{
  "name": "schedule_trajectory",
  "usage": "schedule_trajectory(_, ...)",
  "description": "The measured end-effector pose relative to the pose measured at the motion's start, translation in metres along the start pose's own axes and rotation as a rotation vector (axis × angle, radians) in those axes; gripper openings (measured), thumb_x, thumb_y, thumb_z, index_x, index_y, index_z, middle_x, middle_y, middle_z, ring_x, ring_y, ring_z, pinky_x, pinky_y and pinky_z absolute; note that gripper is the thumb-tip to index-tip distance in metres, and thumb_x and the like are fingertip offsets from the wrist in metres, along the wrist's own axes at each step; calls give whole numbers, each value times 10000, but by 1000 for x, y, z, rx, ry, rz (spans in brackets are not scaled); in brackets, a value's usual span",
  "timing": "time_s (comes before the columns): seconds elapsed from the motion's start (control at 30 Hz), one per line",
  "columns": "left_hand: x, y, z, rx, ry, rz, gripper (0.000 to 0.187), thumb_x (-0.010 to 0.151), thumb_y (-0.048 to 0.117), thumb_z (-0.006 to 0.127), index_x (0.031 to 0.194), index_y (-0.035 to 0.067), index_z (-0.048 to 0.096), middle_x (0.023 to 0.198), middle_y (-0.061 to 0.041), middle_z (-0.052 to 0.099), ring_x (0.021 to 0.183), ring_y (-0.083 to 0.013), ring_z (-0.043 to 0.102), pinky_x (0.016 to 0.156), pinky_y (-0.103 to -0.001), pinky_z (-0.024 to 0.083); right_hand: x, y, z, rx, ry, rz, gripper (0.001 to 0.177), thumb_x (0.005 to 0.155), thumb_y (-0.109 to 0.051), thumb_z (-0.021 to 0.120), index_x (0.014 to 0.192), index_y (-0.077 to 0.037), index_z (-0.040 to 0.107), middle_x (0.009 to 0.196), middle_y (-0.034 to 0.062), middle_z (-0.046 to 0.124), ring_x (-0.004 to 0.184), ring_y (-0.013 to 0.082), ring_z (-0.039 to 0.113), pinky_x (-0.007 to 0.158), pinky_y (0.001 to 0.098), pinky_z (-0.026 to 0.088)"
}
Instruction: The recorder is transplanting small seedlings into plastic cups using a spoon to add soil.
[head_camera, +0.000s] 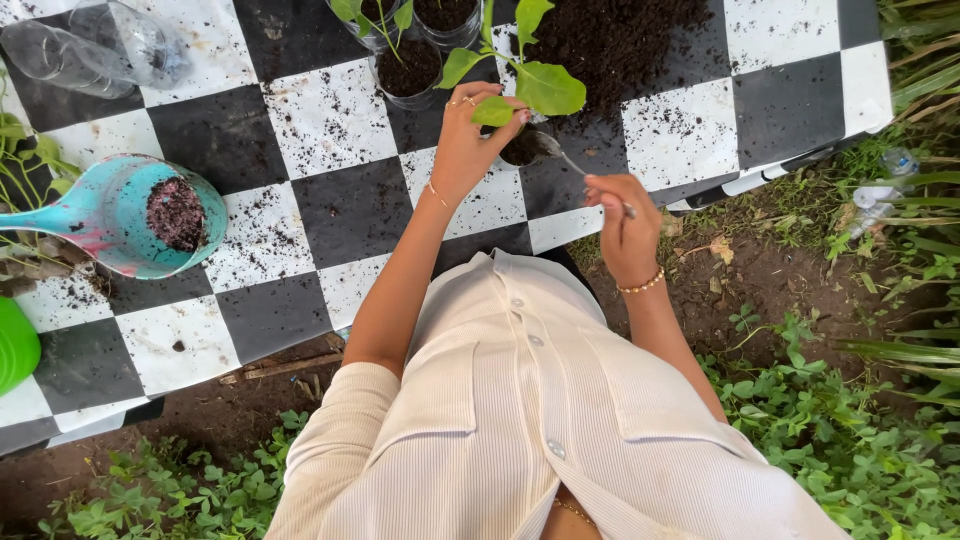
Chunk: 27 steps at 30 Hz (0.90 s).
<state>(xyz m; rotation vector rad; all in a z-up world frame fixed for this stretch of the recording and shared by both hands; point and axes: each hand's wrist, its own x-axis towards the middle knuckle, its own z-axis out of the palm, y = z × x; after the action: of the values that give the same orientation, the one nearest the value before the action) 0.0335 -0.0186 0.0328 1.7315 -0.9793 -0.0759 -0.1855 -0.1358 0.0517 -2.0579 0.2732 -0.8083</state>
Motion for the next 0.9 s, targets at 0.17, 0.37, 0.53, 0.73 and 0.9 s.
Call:
schedule_trajectory(0.17, 3, 11, -2, -8, -47, -36, 118, 868, 161, 782, 972, 123, 824, 966, 9, 769, 1094, -209, 590, 957, -351, 479, 18, -23, 18, -136, -183, -29, 169, 1006, -11, 644, 1167, 16, 689, 1044, 130, 702, 806, 217, 654, 715, 303, 533)
schedule_trajectory(0.37, -1, 10, -5, -41, -32, -83, 164, 845, 151, 798, 999, 94, 811, 1009, -61, 733, 1089, -211, 588, 951, -353, 485, 23, -37, 18, -209, -178, -62, 151, 996, -10, 666, 1136, 30, 703, 1057, 130, 703, 796, 240, 634, 712, 332, 504)
schedule_trajectory(0.53, -7, 3, -5, 8, -46, -52, 189, 832, 157, 803, 1019, 135, 811, 984, -13, 757, 1080, -213, 622, 990, -381, 449, 28, -32, 17, -274, -234, -73, 178, 976, 1, 691, 1153, 16, 706, 1085, 125, 695, 864, 264, 649, 770, 360, 516)
schedule_trajectory(0.73, -20, -13, -3, 49, -9, -119, 186, 826, 183, 824, 972, 75, 786, 1140, -25, 717, 1120, -218, 599, 1091, -411, 360, 1, 42, 16, -23, -15, -162, 207, 1093, -119, 538, 1181, -23, 699, 892, 106, 699, 736, 179, 619, 637, 265, 516)
schedule_trajectory(0.9, -26, -11, -4, 25, 53, -58, 239, 760, 52, 827, 977, 66, 731, 1122, 8, 690, 1146, -229, 596, 1060, -397, 399, 8, 54, -14, -185, 368, -106, 405, 1164, -269, 367, 1080, -16, 673, 770, 57, 694, 522, 118, 512, 486, 224, 358)
